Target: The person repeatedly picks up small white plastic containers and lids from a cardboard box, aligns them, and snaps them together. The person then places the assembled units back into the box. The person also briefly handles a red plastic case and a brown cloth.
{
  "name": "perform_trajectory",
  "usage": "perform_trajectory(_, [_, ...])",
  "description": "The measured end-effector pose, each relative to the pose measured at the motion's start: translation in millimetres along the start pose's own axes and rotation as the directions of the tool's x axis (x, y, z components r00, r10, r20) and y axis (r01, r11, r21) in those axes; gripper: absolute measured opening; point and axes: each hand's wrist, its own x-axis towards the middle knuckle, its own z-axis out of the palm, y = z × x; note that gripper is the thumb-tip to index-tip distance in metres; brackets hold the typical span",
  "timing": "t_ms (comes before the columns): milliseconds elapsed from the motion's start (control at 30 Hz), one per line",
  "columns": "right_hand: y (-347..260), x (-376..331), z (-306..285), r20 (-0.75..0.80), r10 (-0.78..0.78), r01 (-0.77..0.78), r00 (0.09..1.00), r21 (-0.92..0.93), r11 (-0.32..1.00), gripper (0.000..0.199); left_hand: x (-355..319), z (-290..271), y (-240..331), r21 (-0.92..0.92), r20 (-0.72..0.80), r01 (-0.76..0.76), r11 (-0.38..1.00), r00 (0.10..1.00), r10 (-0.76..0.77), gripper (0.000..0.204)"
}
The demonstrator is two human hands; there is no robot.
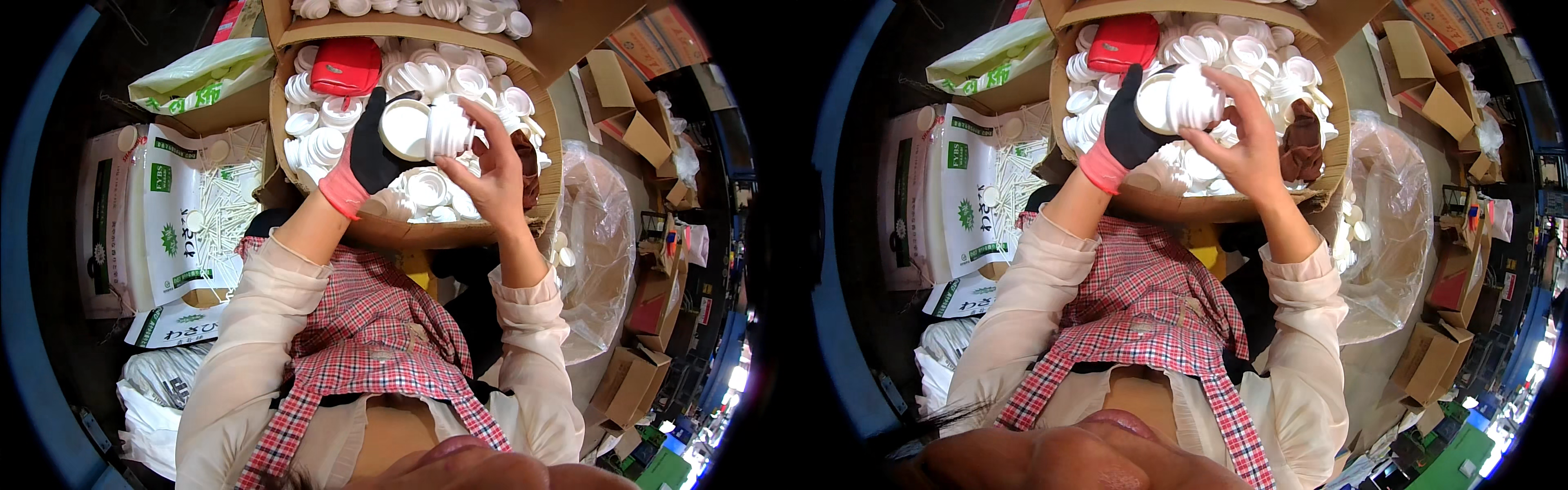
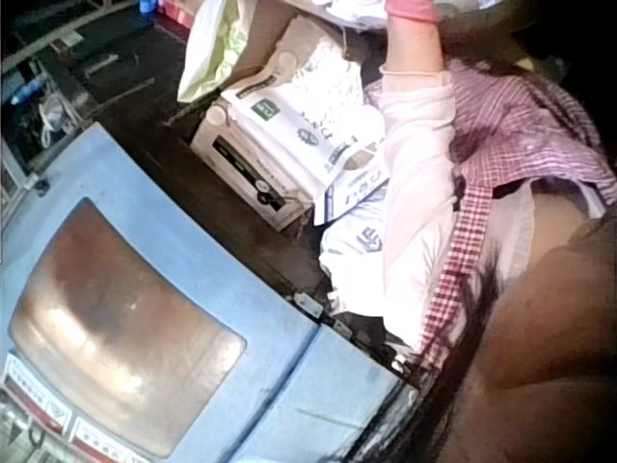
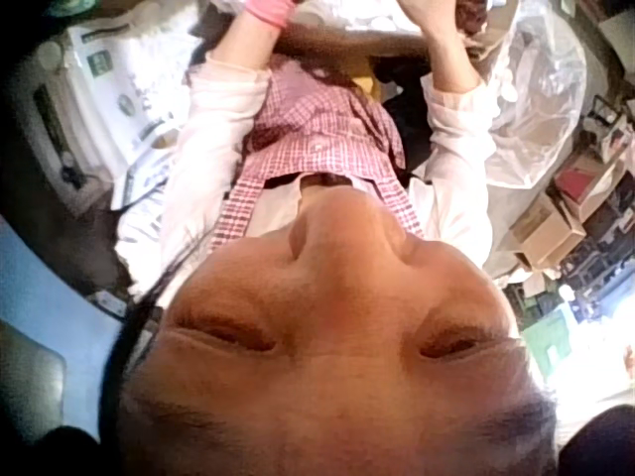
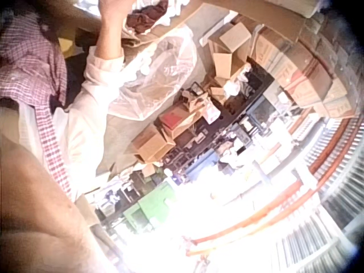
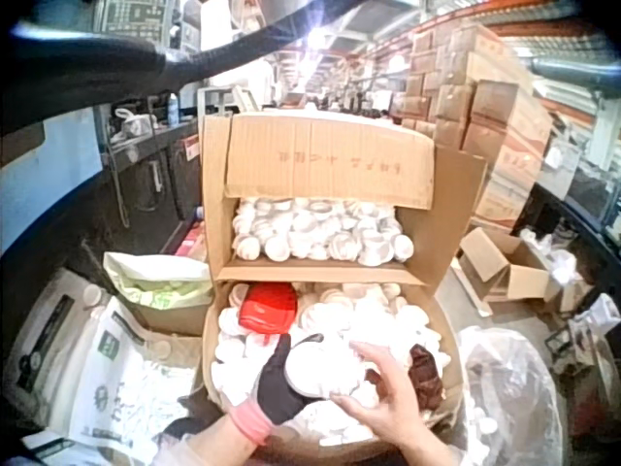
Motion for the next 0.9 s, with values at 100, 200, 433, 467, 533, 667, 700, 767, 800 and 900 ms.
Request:
perform_trajectory(100, [-3.8,-0.7,5.6,-0.019,-0.122,0.109,0.992,-0.329,0.938,0.068,-8.8,11.5,11.4,0.705,0.167,-0.355,0.614,0.924,0.344,0.058])
perform_trajectory(200, [0.6,-1.1,11.3,-0.029,-0.246,0.206,0.969,-0.457,0.865,0.064,-20.0,29.4,24.1,0.696,0.276,-0.482,0.532,0.864,0.421,0.053])
perform_trajectory(433, [1.0,-1.4,12.8,-0.017,-0.333,0.276,0.943,-0.521,0.808,0.065,-18.4,28.2,16.5,0.584,0.293,-0.545,0.602,0.833,0.469,0.052])
perform_trajectory(467, [1.4,-1.8,12.6,-0.018,-0.336,0.278,0.942,-0.521,0.807,0.065,-18.5,28.1,16.8,0.604,0.311,-0.56,0.567,0.821,0.479,0.051])
perform_trajectory(533, [0.9,-2.0,12.5,-0.025,-0.337,0.276,0.941,-0.517,0.81,0.065,-15.2,25.2,12.4,0.542,0.264,-0.508,0.67,0.859,0.439,0.052])
perform_trajectory(667, [1.6,-1.6,12.2,-0.02,-0.344,0.286,0.939,-0.513,0.809,0.065,-11.5,27.0,9.9,0.387,0.196,-0.385,0.838,0.922,0.333,0.052])
perform_trajectory(700, [1.8,-2.0,11.8,-0.019,-0.343,0.284,0.939,-0.519,0.806,0.064,-13.1,30.5,12.8,0.411,0.219,-0.408,0.815,0.912,0.346,0.052])
perform_trajectory(767, [1.7,-2.3,11.7,-0.014,-0.344,0.285,0.939,-0.53,0.799,0.064,-11.6,24.9,12.6,0.539,0.275,-0.473,0.697,0.881,0.385,0.053])
perform_trajectory(800, [1.7,-2.2,12.1,-0.014,-0.34,0.284,0.94,-0.521,0.805,0.065,-11.7,22.0,12.2,0.596,0.305,-0.501,0.627,0.864,0.401,0.053])
perform_trajectory(900, [0.9,-2.1,12.0,0.011,-0.318,0.279,0.948,-0.51,0.814,0.065,-22.3,30.1,16.6,-0.276,0.146,-0.057,0.959,0.984,0.101,0.053])
